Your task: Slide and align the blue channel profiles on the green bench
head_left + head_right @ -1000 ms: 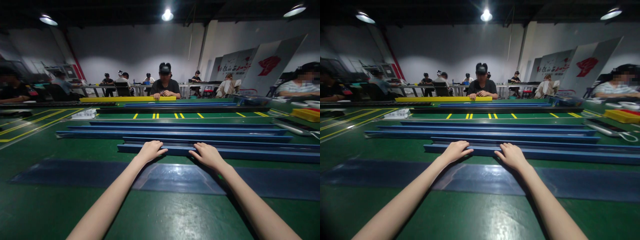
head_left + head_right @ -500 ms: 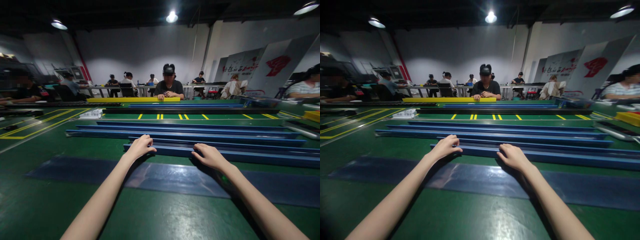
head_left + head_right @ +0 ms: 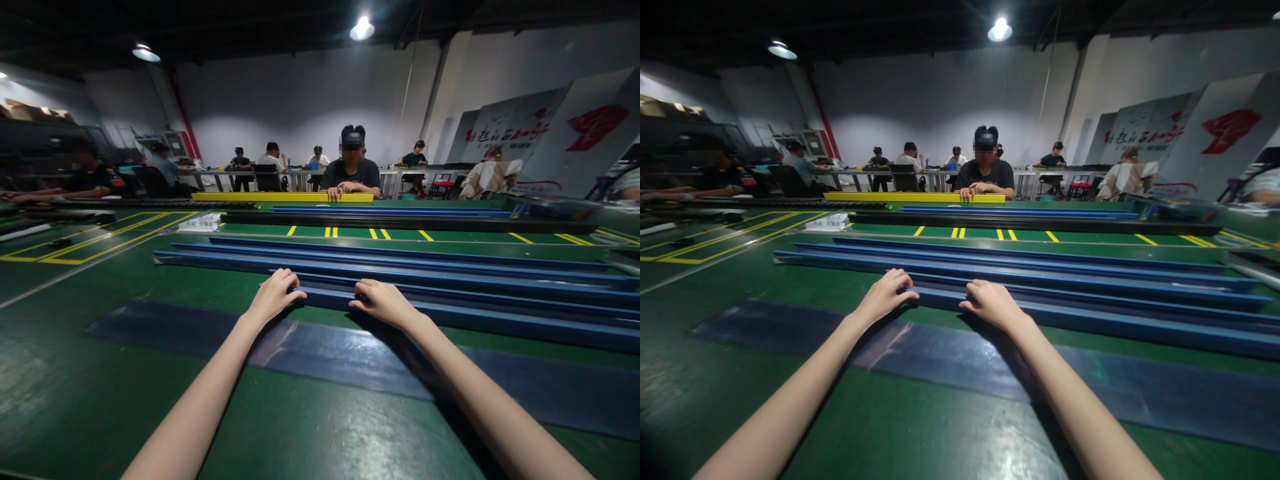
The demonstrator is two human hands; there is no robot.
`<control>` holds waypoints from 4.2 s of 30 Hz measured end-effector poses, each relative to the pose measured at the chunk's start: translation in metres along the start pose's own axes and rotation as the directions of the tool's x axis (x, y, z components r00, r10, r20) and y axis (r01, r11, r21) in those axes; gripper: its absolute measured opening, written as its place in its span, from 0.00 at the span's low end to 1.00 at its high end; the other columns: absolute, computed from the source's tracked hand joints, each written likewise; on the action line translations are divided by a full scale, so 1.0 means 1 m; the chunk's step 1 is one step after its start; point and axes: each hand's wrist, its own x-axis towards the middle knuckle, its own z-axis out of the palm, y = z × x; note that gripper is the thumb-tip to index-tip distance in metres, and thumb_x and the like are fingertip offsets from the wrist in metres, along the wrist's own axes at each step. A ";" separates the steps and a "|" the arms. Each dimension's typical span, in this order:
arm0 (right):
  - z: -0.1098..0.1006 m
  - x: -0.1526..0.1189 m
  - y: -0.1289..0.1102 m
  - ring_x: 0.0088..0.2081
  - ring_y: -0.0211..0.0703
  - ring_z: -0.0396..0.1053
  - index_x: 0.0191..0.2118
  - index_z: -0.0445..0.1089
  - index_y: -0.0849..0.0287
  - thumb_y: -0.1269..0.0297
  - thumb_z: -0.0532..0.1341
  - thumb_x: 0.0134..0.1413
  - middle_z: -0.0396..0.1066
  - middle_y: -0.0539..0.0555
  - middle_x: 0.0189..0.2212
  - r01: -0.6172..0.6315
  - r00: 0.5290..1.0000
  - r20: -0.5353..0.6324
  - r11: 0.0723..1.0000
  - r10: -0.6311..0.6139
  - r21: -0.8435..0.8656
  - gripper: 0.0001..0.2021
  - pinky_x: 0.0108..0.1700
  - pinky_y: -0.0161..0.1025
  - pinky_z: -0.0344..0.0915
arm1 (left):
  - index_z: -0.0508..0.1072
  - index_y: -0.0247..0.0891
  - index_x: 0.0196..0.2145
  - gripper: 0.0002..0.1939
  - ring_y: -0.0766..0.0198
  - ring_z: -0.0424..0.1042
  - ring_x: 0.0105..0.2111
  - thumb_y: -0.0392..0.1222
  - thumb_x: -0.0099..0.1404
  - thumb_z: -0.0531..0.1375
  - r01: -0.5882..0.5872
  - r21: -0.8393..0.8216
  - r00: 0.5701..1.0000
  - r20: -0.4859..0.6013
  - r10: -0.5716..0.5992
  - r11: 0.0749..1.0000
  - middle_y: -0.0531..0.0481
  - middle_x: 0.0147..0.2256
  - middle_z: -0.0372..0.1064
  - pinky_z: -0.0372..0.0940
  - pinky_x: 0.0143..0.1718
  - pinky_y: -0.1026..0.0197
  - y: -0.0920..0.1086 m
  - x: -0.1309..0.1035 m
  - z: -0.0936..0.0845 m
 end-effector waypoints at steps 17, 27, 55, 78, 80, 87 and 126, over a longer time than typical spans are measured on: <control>0.015 0.003 0.007 0.31 0.37 0.63 0.31 0.65 0.60 0.66 0.56 0.47 0.68 0.51 0.29 0.007 0.994 -0.095 0.861 0.049 0.509 0.05 0.32 0.32 0.57 | 0.67 0.38 0.25 0.11 0.63 0.65 0.31 0.49 0.54 0.58 0.123 -0.026 0.991 -0.040 -0.124 0.992 0.53 0.29 0.68 0.55 0.34 0.62 -0.002 -0.001 0.008; 0.012 0.004 0.005 0.31 0.37 0.64 0.31 0.67 0.59 0.66 0.56 0.46 0.69 0.51 0.29 -0.051 0.993 -0.063 0.857 0.097 0.512 0.05 0.32 0.33 0.58 | 0.63 0.38 0.24 0.14 0.65 0.64 0.30 0.51 0.55 0.57 0.104 -0.098 0.992 -0.056 -0.110 0.990 0.54 0.27 0.63 0.56 0.32 0.64 -0.007 -0.005 0.013; 0.009 0.002 0.012 0.28 0.37 0.62 0.27 0.64 0.59 0.59 0.56 0.46 0.66 0.49 0.26 -0.054 0.998 0.062 0.878 0.028 0.476 0.08 0.32 0.33 0.57 | 0.66 0.39 0.24 0.15 0.66 0.64 0.28 0.54 0.51 0.59 0.113 -0.092 0.993 0.051 -0.109 0.989 0.55 0.26 0.65 0.54 0.28 0.65 -0.009 -0.005 -0.003; 0.013 0.001 0.014 0.31 0.39 0.64 0.31 0.67 0.57 0.57 0.55 0.46 0.69 0.51 0.29 -0.149 0.988 0.103 0.861 0.112 0.486 0.10 0.33 0.35 0.57 | 0.64 0.38 0.21 0.15 0.67 0.61 0.27 0.50 0.47 0.63 0.139 -0.185 0.990 -0.006 -0.143 0.973 0.56 0.24 0.62 0.54 0.28 0.66 -0.033 -0.010 -0.003; 0.014 0.001 0.013 0.31 0.39 0.64 0.31 0.67 0.57 0.57 0.55 0.46 0.69 0.51 0.29 -0.152 0.988 0.102 0.862 0.117 0.484 0.10 0.33 0.35 0.57 | 0.64 0.38 0.21 0.15 0.67 0.61 0.27 0.50 0.47 0.63 0.141 -0.176 0.989 -0.010 -0.145 0.974 0.56 0.24 0.61 0.53 0.28 0.66 -0.032 -0.010 -0.004; 0.014 0.002 0.013 0.31 0.39 0.64 0.32 0.67 0.56 0.57 0.55 0.46 0.69 0.51 0.29 -0.157 0.987 0.109 0.869 0.120 0.469 0.10 0.33 0.35 0.58 | 0.63 0.37 0.21 0.15 0.68 0.60 0.27 0.51 0.49 0.61 0.140 -0.183 0.990 -0.003 -0.143 0.973 0.56 0.24 0.61 0.53 0.28 0.66 -0.032 -0.011 -0.004; 0.009 -0.001 0.006 0.32 0.40 0.65 0.33 0.67 0.55 0.58 0.54 0.47 0.70 0.51 0.30 -0.177 0.984 0.085 0.914 0.156 0.366 0.10 0.33 0.34 0.57 | 0.67 0.39 0.23 0.21 0.63 0.65 0.29 0.61 0.51 0.55 0.229 -0.134 0.972 0.087 -0.218 0.964 0.53 0.26 0.66 0.55 0.30 0.64 -0.041 -0.016 -0.007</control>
